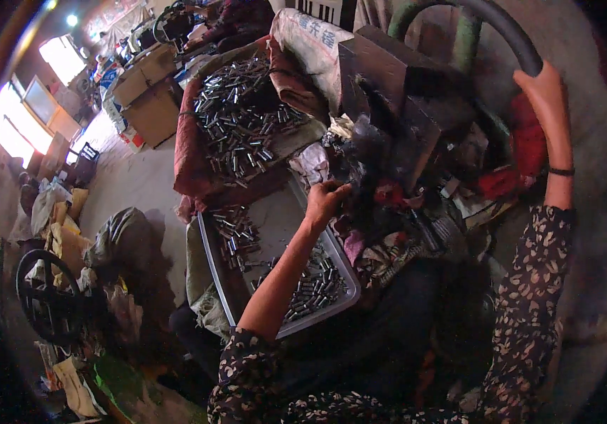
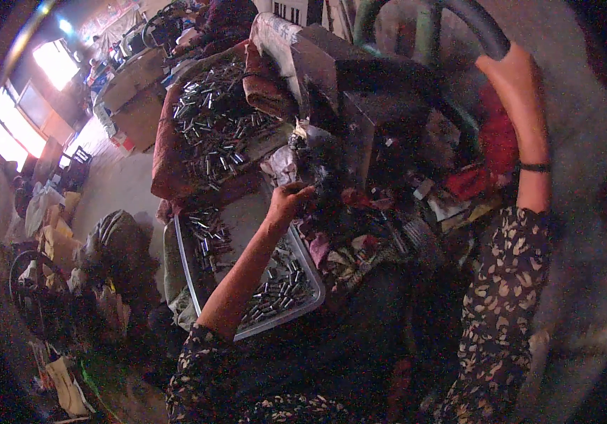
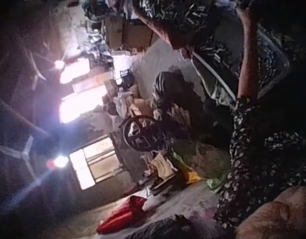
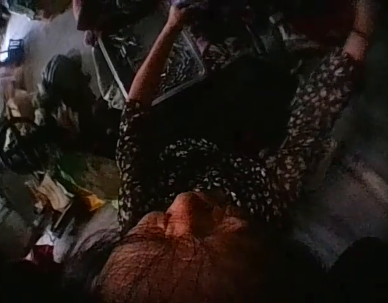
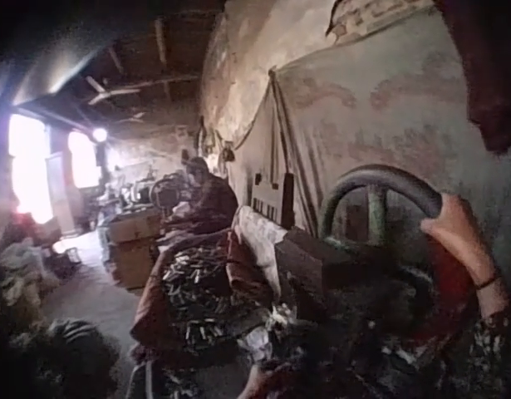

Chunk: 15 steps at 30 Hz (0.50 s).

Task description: The person assembles small metal parts by hand, then places the assembled components into a tray.

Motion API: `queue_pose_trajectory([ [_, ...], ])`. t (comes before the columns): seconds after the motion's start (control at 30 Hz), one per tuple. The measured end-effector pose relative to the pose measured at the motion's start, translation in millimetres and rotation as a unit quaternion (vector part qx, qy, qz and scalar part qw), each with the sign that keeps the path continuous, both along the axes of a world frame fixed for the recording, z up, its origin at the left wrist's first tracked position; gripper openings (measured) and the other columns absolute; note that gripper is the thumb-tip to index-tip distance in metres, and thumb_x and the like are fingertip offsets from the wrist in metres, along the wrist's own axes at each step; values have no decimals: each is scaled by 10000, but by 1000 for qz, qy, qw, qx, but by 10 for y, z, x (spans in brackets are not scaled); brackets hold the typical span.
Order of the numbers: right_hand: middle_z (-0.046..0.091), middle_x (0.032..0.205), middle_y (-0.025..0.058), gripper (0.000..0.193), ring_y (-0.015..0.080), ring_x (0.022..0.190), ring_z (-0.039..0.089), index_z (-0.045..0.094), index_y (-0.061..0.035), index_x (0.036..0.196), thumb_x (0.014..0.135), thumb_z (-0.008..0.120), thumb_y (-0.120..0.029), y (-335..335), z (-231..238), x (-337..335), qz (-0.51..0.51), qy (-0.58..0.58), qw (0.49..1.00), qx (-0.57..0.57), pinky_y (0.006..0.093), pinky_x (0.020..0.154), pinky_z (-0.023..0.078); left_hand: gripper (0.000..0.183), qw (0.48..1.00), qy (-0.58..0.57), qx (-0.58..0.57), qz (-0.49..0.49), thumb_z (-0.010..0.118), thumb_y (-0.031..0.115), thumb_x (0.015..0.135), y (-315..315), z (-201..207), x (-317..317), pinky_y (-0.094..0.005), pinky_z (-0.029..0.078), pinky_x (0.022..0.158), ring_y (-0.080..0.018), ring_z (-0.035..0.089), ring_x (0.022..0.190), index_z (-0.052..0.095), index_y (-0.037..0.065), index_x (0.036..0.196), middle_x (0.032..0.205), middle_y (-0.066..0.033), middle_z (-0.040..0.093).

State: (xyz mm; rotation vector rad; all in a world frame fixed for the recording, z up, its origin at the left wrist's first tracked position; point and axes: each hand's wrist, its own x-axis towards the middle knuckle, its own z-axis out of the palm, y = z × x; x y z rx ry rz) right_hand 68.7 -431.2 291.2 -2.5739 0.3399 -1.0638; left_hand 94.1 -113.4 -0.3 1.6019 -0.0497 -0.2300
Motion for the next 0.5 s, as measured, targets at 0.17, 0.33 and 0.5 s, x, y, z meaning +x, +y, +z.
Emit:
queue_pose_trajectory([
  [0.17, 557, 675, 25, 327, 119, 598, 501, 563, 13, 910, 703, 618, -234, -41, -172, 92, 65, -56, 996, 17, 281, 558, 411, 313, 999, 15, 42, 9, 625, 264, 769, -43, 39, 0, -234, 402, 485, -98, 521, 571, 598, -31, 872, 695, -38, 585],
  [0.33, 607, 961, 91, 471, 149, 845, 559, 547, 17, 1051, 729, 661, -307, -298, -912, -146, 108, -252, 960, 49, 270, 761, 424, 338, 997, 39, -62, 14, 600, 332, 779, -124, -32, 10, -253, 373, 447, -90, 488, 520, 591, -6, 800, 673, -28, 568],
  [0.5, 531, 1116, 110, 397, 190, 969, 511, 502, 5, 1111, 787, 613, -194, -745, -932, -315, 49, -263, 961, -64, 302, 854, 394, 315, 997, 27, -57, 41, 613, 308, 772, -406, -78, 45, -254, 401, 472, -113, 515, 551, 590, -4, 815, 670, -37, 569],
])
